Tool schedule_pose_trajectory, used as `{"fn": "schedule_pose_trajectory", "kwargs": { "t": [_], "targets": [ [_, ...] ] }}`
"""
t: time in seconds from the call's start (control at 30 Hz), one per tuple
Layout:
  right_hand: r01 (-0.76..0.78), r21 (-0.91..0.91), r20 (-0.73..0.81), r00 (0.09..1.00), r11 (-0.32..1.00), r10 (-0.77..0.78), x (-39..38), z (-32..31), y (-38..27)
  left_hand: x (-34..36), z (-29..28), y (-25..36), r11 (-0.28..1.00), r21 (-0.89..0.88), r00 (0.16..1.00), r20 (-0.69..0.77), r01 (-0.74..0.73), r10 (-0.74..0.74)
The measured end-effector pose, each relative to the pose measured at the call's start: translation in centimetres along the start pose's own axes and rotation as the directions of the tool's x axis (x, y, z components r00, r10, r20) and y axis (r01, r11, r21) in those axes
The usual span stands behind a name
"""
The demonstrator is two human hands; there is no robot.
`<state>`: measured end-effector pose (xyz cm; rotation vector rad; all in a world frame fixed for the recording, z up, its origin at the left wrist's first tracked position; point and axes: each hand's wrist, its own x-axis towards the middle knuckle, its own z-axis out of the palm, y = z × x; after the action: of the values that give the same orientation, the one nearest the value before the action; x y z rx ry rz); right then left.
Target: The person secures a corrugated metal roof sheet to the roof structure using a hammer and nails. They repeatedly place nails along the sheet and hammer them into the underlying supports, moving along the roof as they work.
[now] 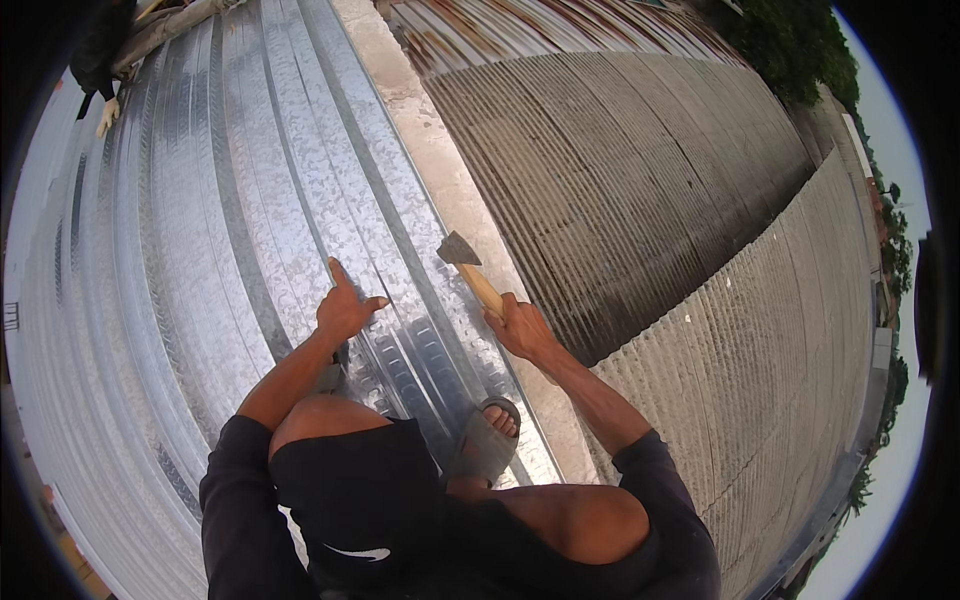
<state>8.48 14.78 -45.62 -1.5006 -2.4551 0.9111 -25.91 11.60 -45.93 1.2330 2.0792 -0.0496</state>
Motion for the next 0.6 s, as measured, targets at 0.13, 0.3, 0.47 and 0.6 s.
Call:
{"fn": "schedule_pose_trajectory", "kwargs": {
  "t": [0.13, 0.3, 0.47, 0.6],
  "targets": [
    [0.164, 0.137, -0.313, 0.943, 0.977, -0.115, 1.5, -7.5, -5.1, -0.6, -0.5, -0.6, 1.0, -0.008, 1.0, -0.002, 0.01, -0.01],
    [0.371, 0.222, -0.378, 0.885, 0.901, -0.272, -0.4, -8.2, -6.2, -0.7, -0.5, -1.3, 0.999, -0.054, 1.0, -0.004, 0.001, -0.001],
    [-0.06, -0.185, 0.105, 0.991, 0.981, 0.08, 0.1, -0.5, 1.8, -0.8, 0.9, 1.3, 0.997, 0.016, 0.997, -0.01, -0.074, 0.074],
    [-0.009, 0.067, -0.071, 0.997, 0.998, 0.014, 1.1, -3.0, -1.8, -0.1, -0.1, -1.4, 1.0, 0.009, 0.999, -0.031, -0.012, 0.012]
  ]
}}
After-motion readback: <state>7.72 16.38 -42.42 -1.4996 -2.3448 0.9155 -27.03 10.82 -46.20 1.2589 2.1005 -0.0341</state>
